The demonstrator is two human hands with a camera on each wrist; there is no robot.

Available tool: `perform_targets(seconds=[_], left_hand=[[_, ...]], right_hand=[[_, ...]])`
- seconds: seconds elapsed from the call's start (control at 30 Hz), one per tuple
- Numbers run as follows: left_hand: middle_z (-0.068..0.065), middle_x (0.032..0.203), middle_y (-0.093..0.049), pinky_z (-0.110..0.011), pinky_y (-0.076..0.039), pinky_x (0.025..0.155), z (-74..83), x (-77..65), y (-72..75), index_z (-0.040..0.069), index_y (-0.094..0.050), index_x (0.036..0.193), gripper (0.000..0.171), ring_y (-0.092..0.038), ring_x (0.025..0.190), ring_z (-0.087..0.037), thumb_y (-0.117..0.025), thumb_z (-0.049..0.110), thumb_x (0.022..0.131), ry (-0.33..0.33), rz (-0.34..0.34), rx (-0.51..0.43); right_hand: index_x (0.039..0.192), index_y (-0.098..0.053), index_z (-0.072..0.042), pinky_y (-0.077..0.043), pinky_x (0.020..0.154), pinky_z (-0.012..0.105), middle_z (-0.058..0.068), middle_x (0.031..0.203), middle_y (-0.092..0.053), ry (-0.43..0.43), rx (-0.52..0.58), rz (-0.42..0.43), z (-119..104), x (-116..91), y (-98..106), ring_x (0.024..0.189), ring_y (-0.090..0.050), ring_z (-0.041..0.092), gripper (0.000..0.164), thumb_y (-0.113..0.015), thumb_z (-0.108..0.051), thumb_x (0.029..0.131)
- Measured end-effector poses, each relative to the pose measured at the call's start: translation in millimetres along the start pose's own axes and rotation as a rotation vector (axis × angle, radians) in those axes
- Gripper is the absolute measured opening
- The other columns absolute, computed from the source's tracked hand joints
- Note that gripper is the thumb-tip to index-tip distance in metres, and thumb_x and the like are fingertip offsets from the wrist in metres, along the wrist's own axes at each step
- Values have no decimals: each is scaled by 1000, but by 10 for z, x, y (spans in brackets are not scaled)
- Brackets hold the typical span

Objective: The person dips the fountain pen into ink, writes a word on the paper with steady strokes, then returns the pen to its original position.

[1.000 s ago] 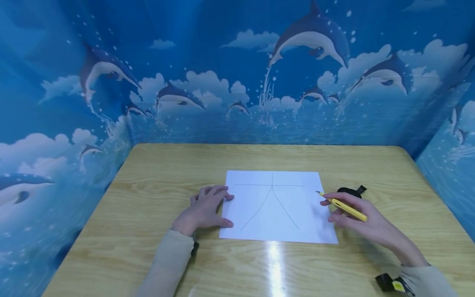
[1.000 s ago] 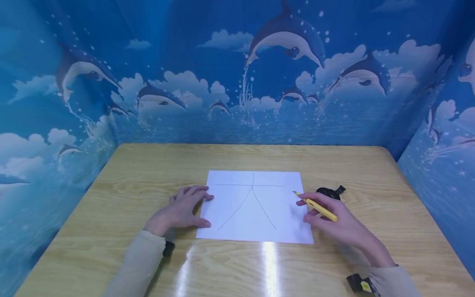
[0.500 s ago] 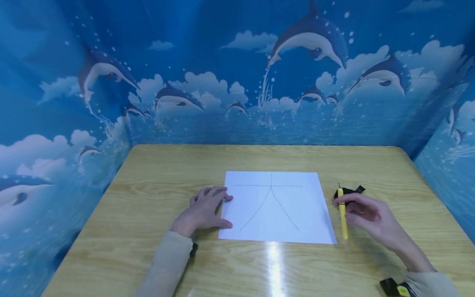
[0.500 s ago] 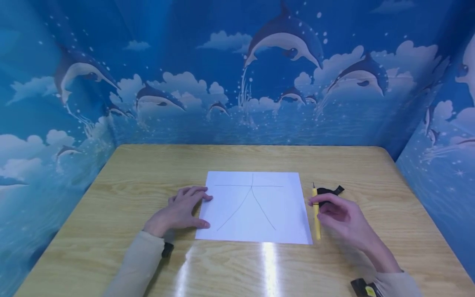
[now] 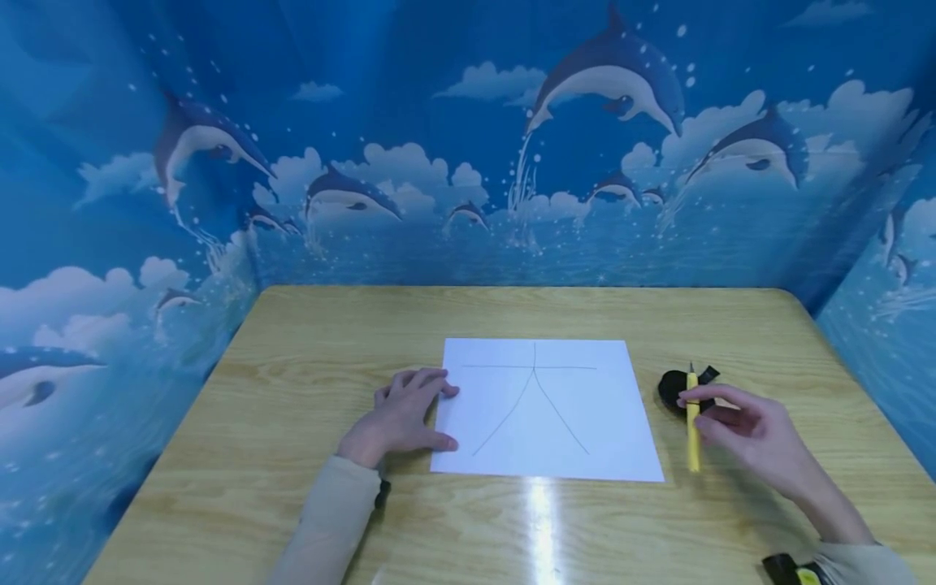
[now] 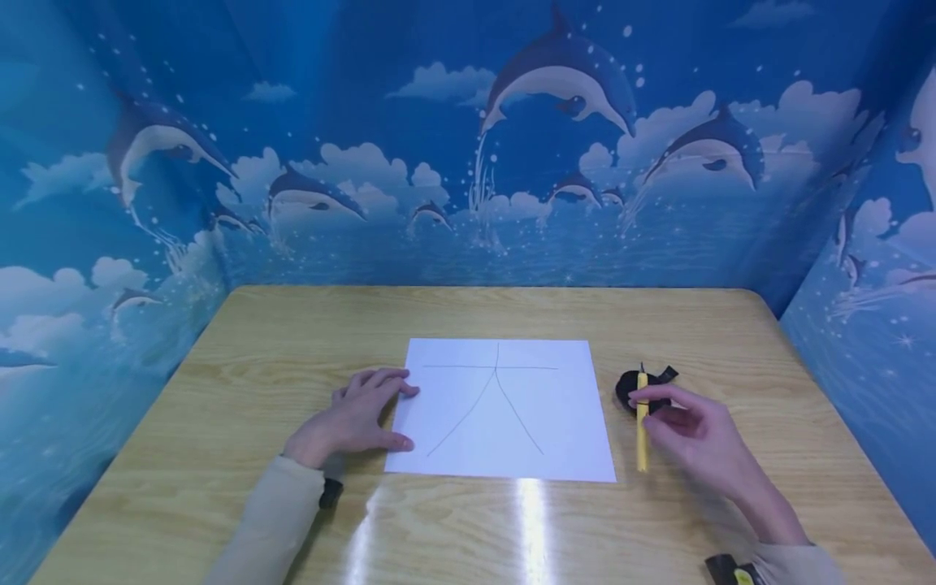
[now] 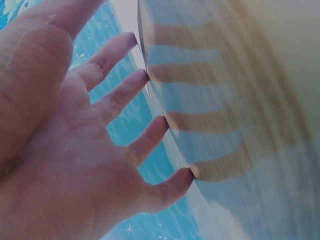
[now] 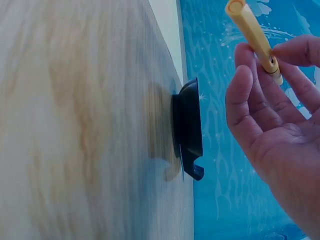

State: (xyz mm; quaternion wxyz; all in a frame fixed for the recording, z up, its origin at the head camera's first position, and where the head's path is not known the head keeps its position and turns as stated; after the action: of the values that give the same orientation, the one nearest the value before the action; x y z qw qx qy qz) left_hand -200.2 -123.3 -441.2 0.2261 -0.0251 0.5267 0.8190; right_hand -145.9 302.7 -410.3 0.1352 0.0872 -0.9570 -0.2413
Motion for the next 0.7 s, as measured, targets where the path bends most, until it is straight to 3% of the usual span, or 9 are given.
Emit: perform_targets(seconds=[0.2,0.43,0.57,0.7], left_hand=[[0,167,-32,-73,-20,118,-12,2,-5,26,-57,143,72,-20,154,-41,-85,47,81,-4,5,-5],[-1,167,-32,-73,-21,118,-13,-17,2,26,-58,143,72,-21,154,-42,-85,47,80,-6,6,2],[-1,167,-32,-73,-20,118,-7,-18,7,26,-57,143,72,-21,154,-42,-85,47,81,-2,-2,-1],[-1,167,-32,-73,-21,118,2,-16,8,26,-57,144,72,-21,154,-42,-85,46,81,-4,-6,-6]], right_hand=[[124,-65,3,-57,66,17,-23,112,-71,-35,-89,87,45,-2,60,86,-70,-2,33,-65,11,92],[131,-57,6,-55,71,9,-17,106,-69,66,-96,189,52,6,109,85,-66,-5,52,-63,24,82],[133,-53,0,-54,70,9,-21,103,-69,30,-100,208,107,-3,158,83,-65,-5,59,-65,25,80],[129,-55,-4,-53,71,8,-27,102,-67,-14,-123,229,145,-12,221,83,-64,-7,56,-69,20,81]])
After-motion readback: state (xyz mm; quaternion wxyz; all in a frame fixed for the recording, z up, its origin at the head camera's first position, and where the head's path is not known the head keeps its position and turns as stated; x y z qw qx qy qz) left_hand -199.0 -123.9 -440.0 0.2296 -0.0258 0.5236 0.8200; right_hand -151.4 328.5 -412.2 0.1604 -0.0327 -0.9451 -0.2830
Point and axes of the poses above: each hand's wrist, its own x-axis towards the middle knuckle, its own y-axis out of the back of the hand, z = x × y, the point moved 6 cm from there along x, towards the middle knuckle
